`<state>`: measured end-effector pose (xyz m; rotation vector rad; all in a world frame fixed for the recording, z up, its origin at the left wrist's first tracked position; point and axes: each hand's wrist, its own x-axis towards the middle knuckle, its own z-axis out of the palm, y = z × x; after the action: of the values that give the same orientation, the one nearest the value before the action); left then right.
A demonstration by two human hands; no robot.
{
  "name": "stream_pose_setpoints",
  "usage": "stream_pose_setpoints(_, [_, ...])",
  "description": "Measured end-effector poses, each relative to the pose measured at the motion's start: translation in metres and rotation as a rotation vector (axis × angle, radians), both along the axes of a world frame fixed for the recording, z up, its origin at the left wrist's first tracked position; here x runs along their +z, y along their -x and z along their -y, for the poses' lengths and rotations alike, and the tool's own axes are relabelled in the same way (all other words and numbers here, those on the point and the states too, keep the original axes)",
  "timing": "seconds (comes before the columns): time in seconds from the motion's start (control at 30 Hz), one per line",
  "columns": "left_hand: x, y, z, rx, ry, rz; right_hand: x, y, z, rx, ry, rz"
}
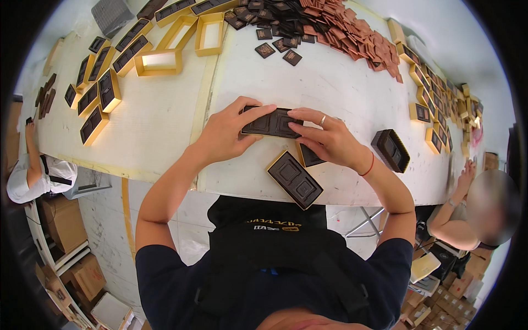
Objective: The person assembles small cosmetic compacts by placing dark rectangular inserts into gold-colored trays and adding small square inserts. The person repeatedly picks up components from piles on the table, fits them into the trays, and sets the completed units aside.
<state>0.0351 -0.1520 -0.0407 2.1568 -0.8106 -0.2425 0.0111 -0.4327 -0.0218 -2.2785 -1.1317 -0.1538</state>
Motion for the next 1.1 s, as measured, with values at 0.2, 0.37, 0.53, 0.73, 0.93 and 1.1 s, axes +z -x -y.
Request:
stream_pose_setpoints(0.2, [-0.003,0.001,0.001,0.021,0.061,-0.015,0.000,0.000,0.001,-0.009,0.025,-0.015])
stream_pose_setpoints(0.37, [-0.001,0.001,0.003,0.025,0.090,-0.058,0.002,-0.005,0.005,-0.008,-0.001,-0.264])
stream_pose_setpoints(0.53, [-0.005,0.002,0.002,0.009,0.037,0.058,0.001,-0.008,0.005,0.026,0.152,-0.034])
stream_pose_setpoints(0.73, [0.002,0.003,0.009,-0.189,-0.206,0.466,-0.011,0.007,0.005,-0.038,0.266,0.045])
stream_pose_setpoints(0.93, [-0.005,0.004,0.008,-0.216,-0.177,0.387,0.029,0.033,0.050,-0.368,0.085,-0.004])
stream_pose_setpoints(1.1, [0.015,0.012,-0.006,-0.180,-0.084,0.202,0.024,0.119,0.131,-1.034,0.103,0.072])
